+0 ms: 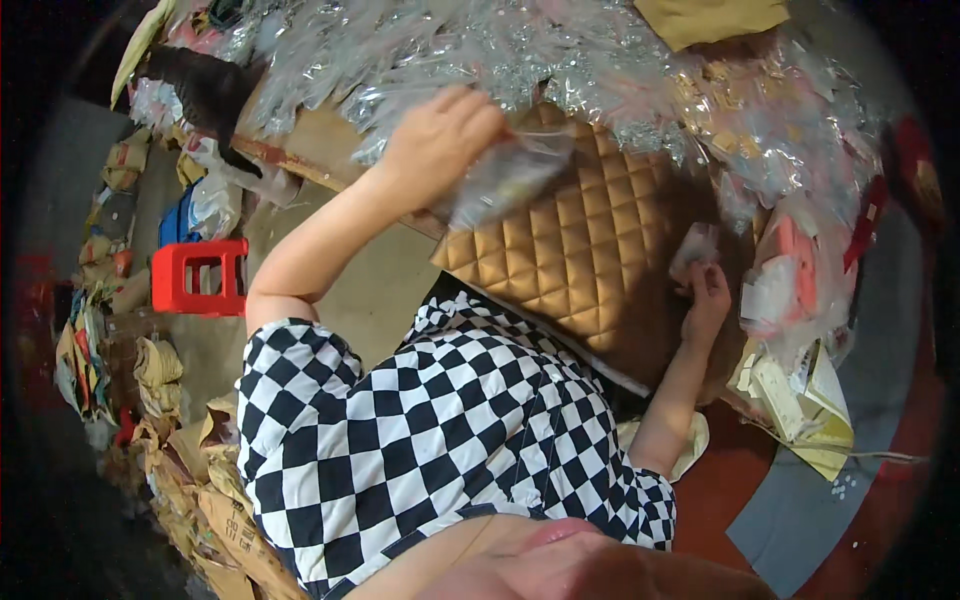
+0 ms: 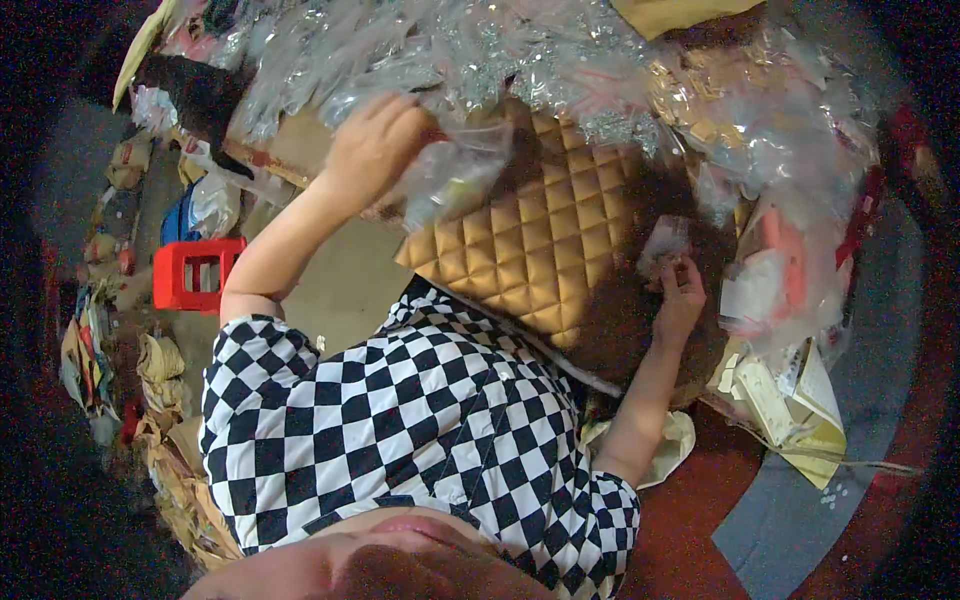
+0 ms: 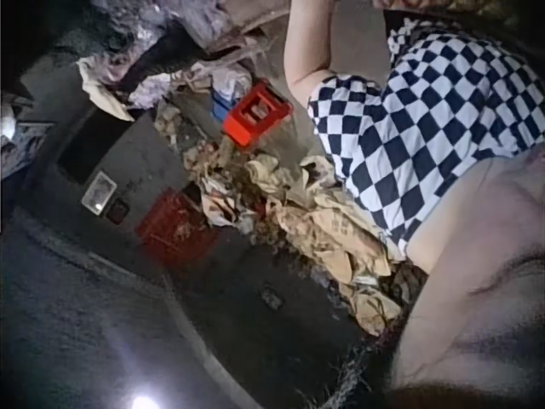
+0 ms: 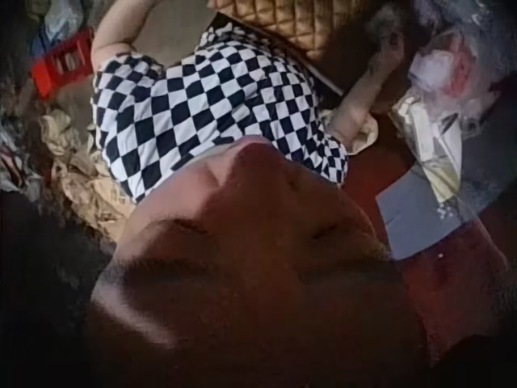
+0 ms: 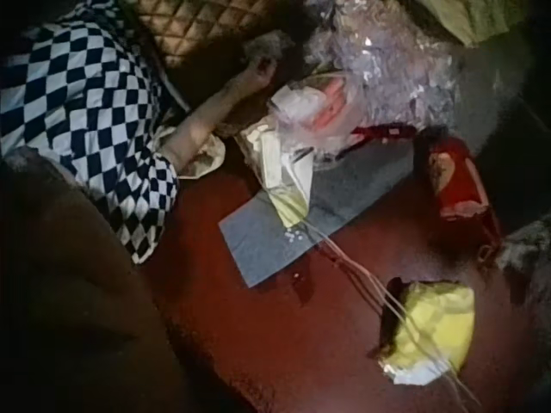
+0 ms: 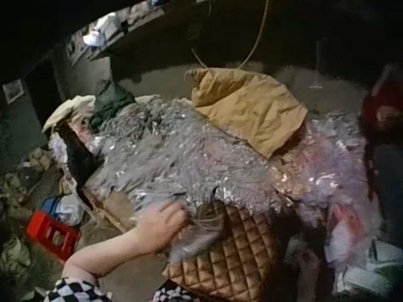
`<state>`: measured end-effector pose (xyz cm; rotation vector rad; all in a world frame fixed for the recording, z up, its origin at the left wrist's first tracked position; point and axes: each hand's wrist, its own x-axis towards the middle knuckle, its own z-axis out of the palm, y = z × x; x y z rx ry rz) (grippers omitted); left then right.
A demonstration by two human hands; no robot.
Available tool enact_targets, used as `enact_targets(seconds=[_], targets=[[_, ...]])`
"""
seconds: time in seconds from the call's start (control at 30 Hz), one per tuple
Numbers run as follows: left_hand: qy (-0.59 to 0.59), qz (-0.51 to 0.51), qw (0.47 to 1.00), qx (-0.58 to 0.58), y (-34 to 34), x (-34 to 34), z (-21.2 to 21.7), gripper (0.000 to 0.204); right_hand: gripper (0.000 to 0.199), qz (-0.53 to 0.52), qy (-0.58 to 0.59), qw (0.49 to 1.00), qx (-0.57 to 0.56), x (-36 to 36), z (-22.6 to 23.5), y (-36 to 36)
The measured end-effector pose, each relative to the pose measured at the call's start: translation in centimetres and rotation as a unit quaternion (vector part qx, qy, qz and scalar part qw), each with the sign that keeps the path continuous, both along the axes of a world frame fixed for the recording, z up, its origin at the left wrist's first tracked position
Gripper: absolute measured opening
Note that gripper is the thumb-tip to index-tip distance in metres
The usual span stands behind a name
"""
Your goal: Packaging small plastic bags containing items into a larger clear plastic bag.
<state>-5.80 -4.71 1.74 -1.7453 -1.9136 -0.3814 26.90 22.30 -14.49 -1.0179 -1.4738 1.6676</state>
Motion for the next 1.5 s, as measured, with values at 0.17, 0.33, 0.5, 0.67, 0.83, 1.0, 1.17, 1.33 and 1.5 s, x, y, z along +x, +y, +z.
enact_targets(seconds=[0.17,0.33,0.5,0.67,0.83,1.0,1.17,1.33,1.5], targets=[[-0.009,-0.181,0.983,0.015,6.9,4.0,0.7,0.021,0.020,-0.005,0.049,0.999,-0.015,-0.2,0.9,-0.6],[0.040,-0.205,0.977,0.052,12.3,4.8,-3.4,0.020,0.029,0.001,0.020,1.000,-0.010,0.3,0.8,0.1],[-0.121,-0.048,0.991,-0.032,13.5,4.5,-5.7,0.011,0.035,-0.013,-0.001,0.998,0.062,-0.9,3.3,1.9],[-0.431,-0.210,0.876,-0.048,13.4,4.4,-6.7,0.010,0.030,0.034,0.080,0.973,0.215,-8.1,10.8,0.2],[-0.438,-0.194,0.873,-0.089,9.7,6.7,-2.5,0.015,0.023,0.212,-0.061,0.917,0.334,-9.8,14.7,-1.2],[-0.355,-0.283,0.884,-0.110,7.6,8.3,-2.3,0.033,0.009,0.366,-0.287,0.586,0.664,-9.1,14.6,-4.8],[-0.339,-0.272,0.892,-0.122,6.9,7.2,-1.3,0.033,0.017,0.350,-0.258,0.658,0.615,-7.5,17.3,-3.8],[-0.333,-0.233,0.905,-0.128,7.5,5.1,-1.6,0.029,0.017,0.231,-0.174,0.630,0.720,-6.8,17.1,-2.5],[-0.276,-0.192,0.937,-0.099,8.3,4.5,-2.2,0.020,0.016,0.228,-0.127,0.737,0.624,-7.1,14.8,-2.7]])
